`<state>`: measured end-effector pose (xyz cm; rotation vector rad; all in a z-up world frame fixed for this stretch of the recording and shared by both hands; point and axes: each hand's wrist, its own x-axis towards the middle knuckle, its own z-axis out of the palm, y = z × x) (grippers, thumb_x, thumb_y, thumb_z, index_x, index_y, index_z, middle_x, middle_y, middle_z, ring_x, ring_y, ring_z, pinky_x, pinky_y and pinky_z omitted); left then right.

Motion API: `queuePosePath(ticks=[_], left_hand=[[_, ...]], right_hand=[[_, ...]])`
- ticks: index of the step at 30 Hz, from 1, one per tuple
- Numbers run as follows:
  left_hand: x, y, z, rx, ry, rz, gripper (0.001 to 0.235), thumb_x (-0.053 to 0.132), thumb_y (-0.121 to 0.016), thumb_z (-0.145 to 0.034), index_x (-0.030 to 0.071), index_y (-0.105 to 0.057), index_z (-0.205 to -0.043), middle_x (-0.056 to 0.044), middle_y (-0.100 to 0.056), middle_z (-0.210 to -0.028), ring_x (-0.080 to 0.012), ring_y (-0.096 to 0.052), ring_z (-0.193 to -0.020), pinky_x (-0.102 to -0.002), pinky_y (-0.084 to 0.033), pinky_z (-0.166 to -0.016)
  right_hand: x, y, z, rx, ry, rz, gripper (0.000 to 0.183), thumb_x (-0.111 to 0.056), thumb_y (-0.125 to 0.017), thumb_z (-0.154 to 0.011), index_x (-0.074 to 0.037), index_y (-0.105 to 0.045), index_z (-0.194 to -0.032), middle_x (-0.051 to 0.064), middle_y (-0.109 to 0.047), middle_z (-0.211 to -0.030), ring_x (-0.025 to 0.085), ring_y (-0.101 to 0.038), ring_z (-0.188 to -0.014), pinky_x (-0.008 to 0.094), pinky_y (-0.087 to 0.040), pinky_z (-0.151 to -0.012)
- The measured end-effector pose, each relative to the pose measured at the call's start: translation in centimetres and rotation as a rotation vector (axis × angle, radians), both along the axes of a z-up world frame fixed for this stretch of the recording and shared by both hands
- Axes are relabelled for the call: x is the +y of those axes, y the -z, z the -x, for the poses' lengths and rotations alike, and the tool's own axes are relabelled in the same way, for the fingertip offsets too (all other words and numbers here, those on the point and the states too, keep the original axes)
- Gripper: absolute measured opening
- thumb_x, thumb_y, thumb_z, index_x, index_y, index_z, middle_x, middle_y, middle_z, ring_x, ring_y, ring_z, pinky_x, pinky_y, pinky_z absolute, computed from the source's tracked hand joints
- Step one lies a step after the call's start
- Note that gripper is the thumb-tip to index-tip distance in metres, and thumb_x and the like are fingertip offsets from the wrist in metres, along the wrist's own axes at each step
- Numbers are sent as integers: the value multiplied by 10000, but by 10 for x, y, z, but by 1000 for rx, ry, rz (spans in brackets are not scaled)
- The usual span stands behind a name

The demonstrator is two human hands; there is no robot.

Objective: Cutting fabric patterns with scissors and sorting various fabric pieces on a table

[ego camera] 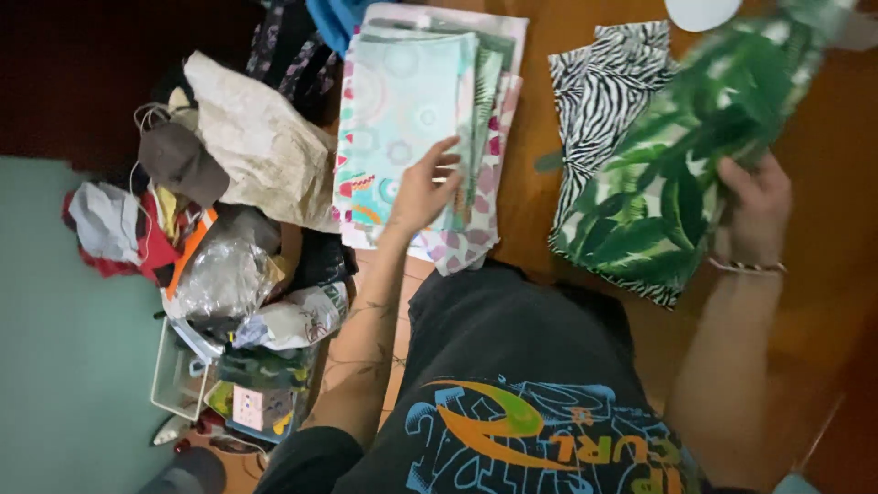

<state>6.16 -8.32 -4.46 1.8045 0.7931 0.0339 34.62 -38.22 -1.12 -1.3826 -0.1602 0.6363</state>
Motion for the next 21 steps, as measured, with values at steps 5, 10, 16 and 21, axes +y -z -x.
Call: queuePosePath(ticks=[5, 10, 16, 21], left_hand=[[-75, -5, -66, -38, 163, -20, 441, 331, -642, -938, 125, -583, -1323, -85, -713, -1245, -228, -702, -1109, -374, -582, -960], [-133, 93, -109, -39, 123, -94, 826, 510, -668, -850, 48, -377, -1470, -215, -527, -1400, -351, -560, -1252, -436, -438, -1055], [-193, -25, -149, -363, 90, -97, 664, 445, -672, -941, 91, -473, -1466, -222, -472, -1441, -431, -419, -1378, -511, -329, -1167], [-231, -45, -171, -366, 226, 532, 576, 527, -755, -933, 232, -574, -1392, -40, -674, -1274, -219, -633, -1216, -409, -502, -1033]], right_hand=[[-86, 15, -6, 61, 123, 254, 95, -204, -635, -1052, -113, -616, -1034, -2, -685, -1084, 131, -666, -966, 283, -580, -892], [-114, 17, -1, 163, 89, 205, 111, -218, -618, -1044, -121, -565, -1042, -13, -543, -920, 110, -519, -755, 278, -398, -629], [-77, -14, 3, -20, 92, 322, 154, -39, -701, -896, -74, -643, -1034, -2, -592, -757, 69, -504, -585, 273, -412, -480], [-49, -31, 13, -28, -60, 138, 181, -24, -805, -866, -61, -653, -959, -66, -422, -785, 72, -518, -864, 195, -459, -590]])
